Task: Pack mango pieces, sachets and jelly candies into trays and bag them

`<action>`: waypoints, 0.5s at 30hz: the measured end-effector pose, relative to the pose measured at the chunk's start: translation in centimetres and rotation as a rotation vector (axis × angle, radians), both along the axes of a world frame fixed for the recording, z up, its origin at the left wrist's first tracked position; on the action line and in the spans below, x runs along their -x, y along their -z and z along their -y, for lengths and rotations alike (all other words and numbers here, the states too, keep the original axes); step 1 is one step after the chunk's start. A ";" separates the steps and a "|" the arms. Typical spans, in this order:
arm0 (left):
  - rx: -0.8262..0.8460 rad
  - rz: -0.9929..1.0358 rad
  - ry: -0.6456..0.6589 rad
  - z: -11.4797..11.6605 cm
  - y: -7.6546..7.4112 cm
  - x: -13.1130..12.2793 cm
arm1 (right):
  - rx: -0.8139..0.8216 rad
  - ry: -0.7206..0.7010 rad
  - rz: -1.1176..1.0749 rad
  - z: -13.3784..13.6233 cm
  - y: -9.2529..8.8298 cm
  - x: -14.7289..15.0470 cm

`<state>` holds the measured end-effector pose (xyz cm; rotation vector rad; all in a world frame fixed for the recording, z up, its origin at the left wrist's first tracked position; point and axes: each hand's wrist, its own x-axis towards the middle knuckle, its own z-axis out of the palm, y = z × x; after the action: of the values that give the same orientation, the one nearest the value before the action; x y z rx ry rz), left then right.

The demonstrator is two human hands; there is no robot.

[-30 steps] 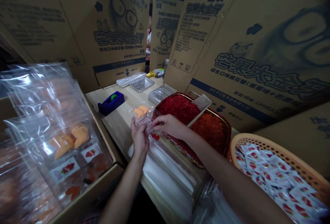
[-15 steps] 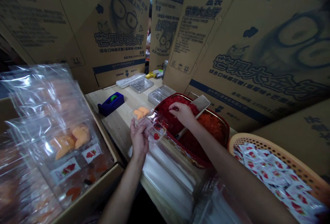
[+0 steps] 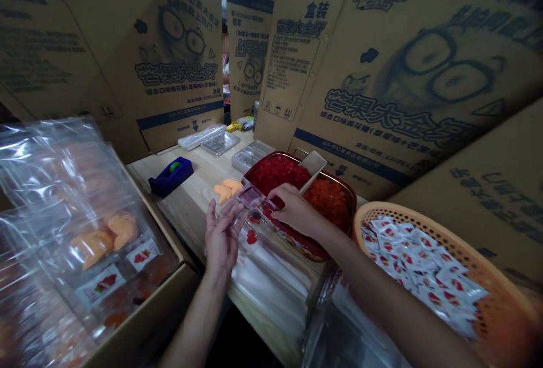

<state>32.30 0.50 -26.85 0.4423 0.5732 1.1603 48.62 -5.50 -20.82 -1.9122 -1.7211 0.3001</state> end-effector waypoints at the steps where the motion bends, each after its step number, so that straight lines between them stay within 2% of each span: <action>1: 0.006 -0.006 0.017 0.5 -0.3 0.2 | -0.023 0.027 -0.004 0.8 -0.2 0.4; 6: 0.002 -0.004 0.098 3.4 -1.8 0.6 | -0.088 0.028 -0.045 6.1 -0.7 4.4; 9: -0.004 0.001 0.180 5.4 -2.5 0.5 | -0.089 0.149 -0.013 9.0 -0.4 6.6; 11: -0.011 0.000 0.235 6.9 -2.9 0.4 | -0.102 0.211 -0.022 10.8 -0.4 7.2; 15: 0.030 -0.033 0.369 9.6 -3.3 0.6 | -0.172 0.201 -0.113 15.6 -0.6 6.8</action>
<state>31.71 -9.08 -23.55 0.5177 0.5116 0.7917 41.87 -21.08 -20.19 -1.8859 -1.4209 0.1745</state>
